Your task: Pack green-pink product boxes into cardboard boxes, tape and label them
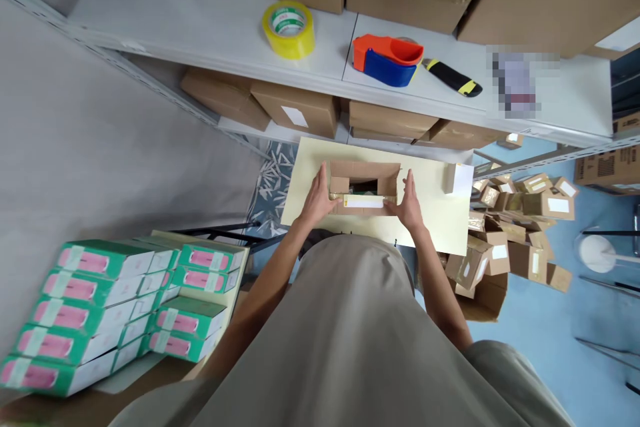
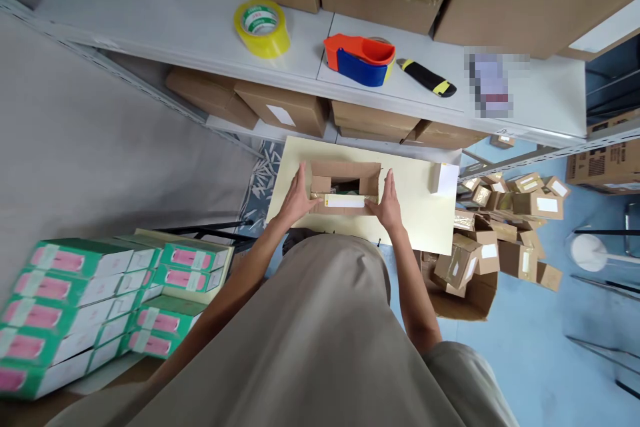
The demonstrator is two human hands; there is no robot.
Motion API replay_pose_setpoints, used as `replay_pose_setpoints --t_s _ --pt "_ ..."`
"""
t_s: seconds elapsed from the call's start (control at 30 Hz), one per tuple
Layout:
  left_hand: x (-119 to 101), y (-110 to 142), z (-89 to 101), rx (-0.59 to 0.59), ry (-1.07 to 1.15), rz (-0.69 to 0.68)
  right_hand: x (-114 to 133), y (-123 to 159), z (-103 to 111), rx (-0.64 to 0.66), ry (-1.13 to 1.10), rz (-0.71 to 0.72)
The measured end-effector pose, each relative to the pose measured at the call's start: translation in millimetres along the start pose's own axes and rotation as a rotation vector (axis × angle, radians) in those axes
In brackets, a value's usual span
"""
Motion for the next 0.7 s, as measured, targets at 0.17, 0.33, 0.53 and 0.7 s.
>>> replay_pose_setpoints --t_s 0.17,0.33,0.53,0.7 --pt "1.4 3.8 -1.3 0.027 0.05 -0.012 0.3 -1.3 2.3 0.106 -0.082 0.055" --pt "-1.1 13.4 2.8 0.011 -0.006 -0.02 4.7 10.4 0.8 0.038 -0.075 0.07" --pt "1.8 24.2 -1.5 -0.02 0.027 0.045 0.6 23.4 -4.9 -0.03 -0.094 0.007" --pt "6.2 13.3 -13.0 -0.165 0.216 0.228 -4.6 6.3 -13.5 -0.052 -0.23 -0.202"
Point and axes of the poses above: each hand's wrist, its own y-axis away from the middle knuckle, its own z-axis out of the back of the hand, x = y × z, the point moved 3 cm from there along -y, towards the middle knuckle, and after that the axes turned 8 degrees about y, right-handed, at the moved point
